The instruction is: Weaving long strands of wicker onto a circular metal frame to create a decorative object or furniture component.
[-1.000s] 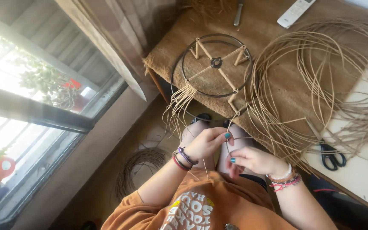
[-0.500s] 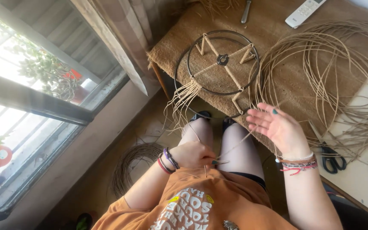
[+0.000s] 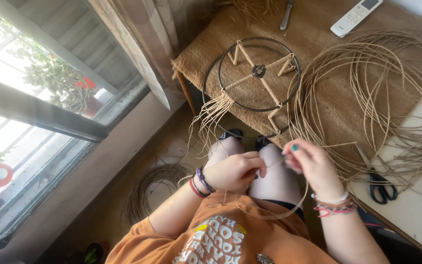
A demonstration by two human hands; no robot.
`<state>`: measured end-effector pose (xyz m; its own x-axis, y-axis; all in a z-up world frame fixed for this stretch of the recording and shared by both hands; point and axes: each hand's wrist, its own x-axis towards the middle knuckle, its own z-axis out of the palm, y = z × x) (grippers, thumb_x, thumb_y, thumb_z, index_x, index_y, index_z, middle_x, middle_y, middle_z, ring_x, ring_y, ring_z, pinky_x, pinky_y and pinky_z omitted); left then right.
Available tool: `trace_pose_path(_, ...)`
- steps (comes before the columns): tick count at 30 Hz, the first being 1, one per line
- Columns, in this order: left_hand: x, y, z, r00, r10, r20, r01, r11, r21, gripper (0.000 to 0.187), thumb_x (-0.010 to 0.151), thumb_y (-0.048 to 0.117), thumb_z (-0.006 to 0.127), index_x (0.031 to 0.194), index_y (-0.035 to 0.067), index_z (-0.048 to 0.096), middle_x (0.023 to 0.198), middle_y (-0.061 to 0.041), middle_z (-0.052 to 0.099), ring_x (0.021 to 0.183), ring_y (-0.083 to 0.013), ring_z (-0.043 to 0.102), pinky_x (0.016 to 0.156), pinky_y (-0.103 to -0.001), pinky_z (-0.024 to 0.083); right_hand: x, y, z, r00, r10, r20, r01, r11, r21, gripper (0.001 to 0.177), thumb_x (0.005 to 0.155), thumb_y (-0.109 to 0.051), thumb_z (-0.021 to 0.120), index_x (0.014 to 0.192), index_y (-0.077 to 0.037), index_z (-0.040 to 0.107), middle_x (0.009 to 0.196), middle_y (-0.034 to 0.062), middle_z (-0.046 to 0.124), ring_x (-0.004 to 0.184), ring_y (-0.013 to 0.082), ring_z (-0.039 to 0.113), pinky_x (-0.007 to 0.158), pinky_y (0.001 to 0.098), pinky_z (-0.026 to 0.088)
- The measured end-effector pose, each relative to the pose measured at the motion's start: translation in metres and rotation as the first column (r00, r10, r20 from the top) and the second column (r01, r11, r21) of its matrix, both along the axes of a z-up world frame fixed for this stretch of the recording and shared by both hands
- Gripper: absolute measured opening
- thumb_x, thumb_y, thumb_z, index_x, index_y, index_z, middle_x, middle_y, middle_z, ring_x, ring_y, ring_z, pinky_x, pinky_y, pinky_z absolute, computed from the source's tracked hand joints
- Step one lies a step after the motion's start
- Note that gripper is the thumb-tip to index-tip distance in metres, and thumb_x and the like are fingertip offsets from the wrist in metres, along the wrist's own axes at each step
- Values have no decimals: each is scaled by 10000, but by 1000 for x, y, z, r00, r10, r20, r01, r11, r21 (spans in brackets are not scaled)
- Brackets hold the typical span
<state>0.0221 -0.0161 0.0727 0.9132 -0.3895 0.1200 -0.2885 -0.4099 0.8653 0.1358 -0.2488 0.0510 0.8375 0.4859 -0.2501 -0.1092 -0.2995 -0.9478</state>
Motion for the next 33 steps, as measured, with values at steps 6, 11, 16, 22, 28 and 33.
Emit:
trace_pose_path(6, 7, -10, 35, 991, -2, 131, 50, 927, -371, 105, 974, 100, 621, 1028, 146, 698, 960, -56, 614, 817, -176, 647, 751, -343, 576, -27, 21, 9, 993, 66, 101, -74, 994, 81, 231, 1037, -84, 512, 944, -44, 720, 507, 25, 475, 412, 96, 456, 336, 207, 387)
trace_pose_path(11, -5, 38, -2, 968, -239, -76, 56, 499, -865, 299, 890, -35, 433, 1048, -44, 686, 1066, -223, 708, 1007, -251, 712, 925, -395, 591, 4, -14, -4, 990, 6, 142, -18, 996, 82, 268, 1081, -124, 463, 921, -33, 658, 555, -57, 360, 440, 22, 365, 362, 139, 322)
trace_pose_path(16, -10, 74, -54, 963, 180, -201, -232, 171, -958, 224, 896, 6, 574, 1108, -58, 608, 1279, -359, 575, 1129, -416, 678, 988, -482, 564, 6, -29, -10, 978, 40, 204, -26, 997, -73, 263, 1064, -127, 494, 888, -44, 671, 493, -38, 360, 414, 52, 356, 371, 176, 330)
trace_pose_path(22, -2, 85, -42, 753, 618, -226, -431, 202, -880, 183, 1078, 158, 479, 1088, -2, 567, 884, -80, 573, 695, -117, 567, 645, -242, 506, 2, -31, -22, 976, 107, 192, -2, 878, -479, 239, 1057, -277, 556, 980, -161, 750, 641, 95, 708, 673, 226, 713, 712, 368, 562)
trace_pose_path(28, -1, 37, -16, 674, 738, -41, -650, 565, -507, 451, 1102, 319, 369, 940, 104, 730, 577, -17, 588, 558, -85, 484, 550, -229, 445, -12, -20, 19, 915, 17, 403, 67, 979, -192, 131, 1040, -115, 608, 1046, -41, 716, 1094, 131, 776, 949, 262, 757, 713, 351, 562)
trace_pose_path(33, -1, 16, 14, 814, 549, -191, -552, 627, -550, 348, 1079, 275, 453, 1095, 67, 731, 793, -52, 733, 674, -84, 647, 572, -186, 436, -19, -16, 47, 957, -257, 137, 216, 942, 257, 152, 1005, -44, 572, 1128, 9, 644, 1208, 151, 716, 1110, 201, 719, 473, 124, 306)
